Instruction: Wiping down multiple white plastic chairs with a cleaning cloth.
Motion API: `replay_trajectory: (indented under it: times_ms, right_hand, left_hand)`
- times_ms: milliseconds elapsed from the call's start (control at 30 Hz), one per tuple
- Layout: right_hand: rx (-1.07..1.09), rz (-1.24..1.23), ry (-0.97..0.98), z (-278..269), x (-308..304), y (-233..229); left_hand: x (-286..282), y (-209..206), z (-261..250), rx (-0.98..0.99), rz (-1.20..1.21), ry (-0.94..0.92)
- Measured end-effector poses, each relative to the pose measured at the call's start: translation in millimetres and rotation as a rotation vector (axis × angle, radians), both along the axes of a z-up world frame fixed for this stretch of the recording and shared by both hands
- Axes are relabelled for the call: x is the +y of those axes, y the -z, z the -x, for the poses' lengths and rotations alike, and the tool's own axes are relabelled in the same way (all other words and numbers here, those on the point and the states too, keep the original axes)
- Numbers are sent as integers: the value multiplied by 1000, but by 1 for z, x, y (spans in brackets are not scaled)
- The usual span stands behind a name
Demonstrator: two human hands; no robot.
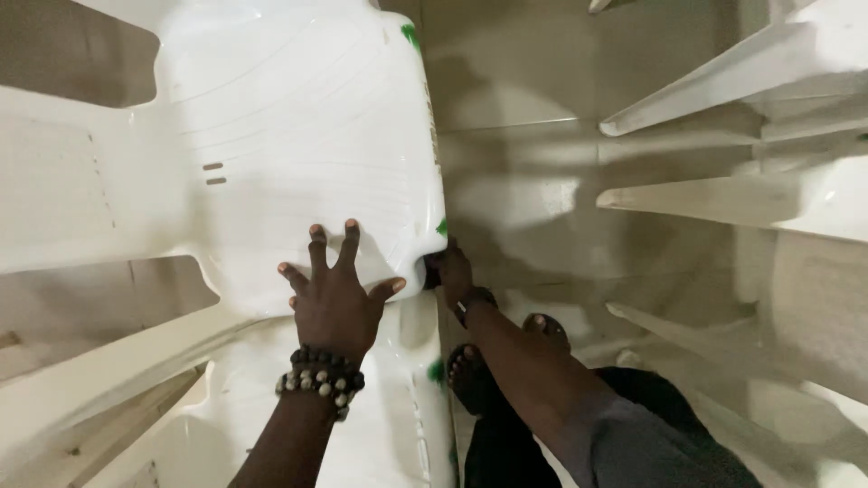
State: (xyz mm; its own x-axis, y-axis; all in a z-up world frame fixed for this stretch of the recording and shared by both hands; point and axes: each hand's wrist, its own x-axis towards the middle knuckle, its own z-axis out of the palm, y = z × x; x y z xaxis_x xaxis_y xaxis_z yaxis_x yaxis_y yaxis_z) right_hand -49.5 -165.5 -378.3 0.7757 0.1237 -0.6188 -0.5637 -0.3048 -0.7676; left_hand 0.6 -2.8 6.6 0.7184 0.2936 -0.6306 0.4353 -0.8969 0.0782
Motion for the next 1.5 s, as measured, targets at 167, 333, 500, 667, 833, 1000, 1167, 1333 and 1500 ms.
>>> replay_trajectory:
  times_ms: [167,333,500,667,833,1000,1167,1333,1500]
  right_hand:
    - [464,-77,383,-30,26,-187]
    - [355,-89,421,-37,14,-286]
    - [340,-332,397,-64,-39,-345]
    - [133,-453,399,-54,-85,-223]
    - [142,-469,296,-70,-9,-259]
    - [-667,271,27,-148,38,-245]
    - [-556,239,-140,-292,42,-254]
    - [-692,342,-118,-232,48,-272]
    - [-592,271,-351,-92,14,-361]
  left_hand:
    - [1,4,0,51,-20,30]
    - [-8,-14,-14,164,9,-19]
    - [-3,1,-18,229,30,1]
    - [10,2,-27,320,127,-17]
    - [16,11,-26,346,113,99]
    - [8,-19,-39,485,147,60]
    - [19,12,-24,448,177,212]
    - [16,-14,-53,581,208,-13]
    - [38,48,-54,490,303,-179]
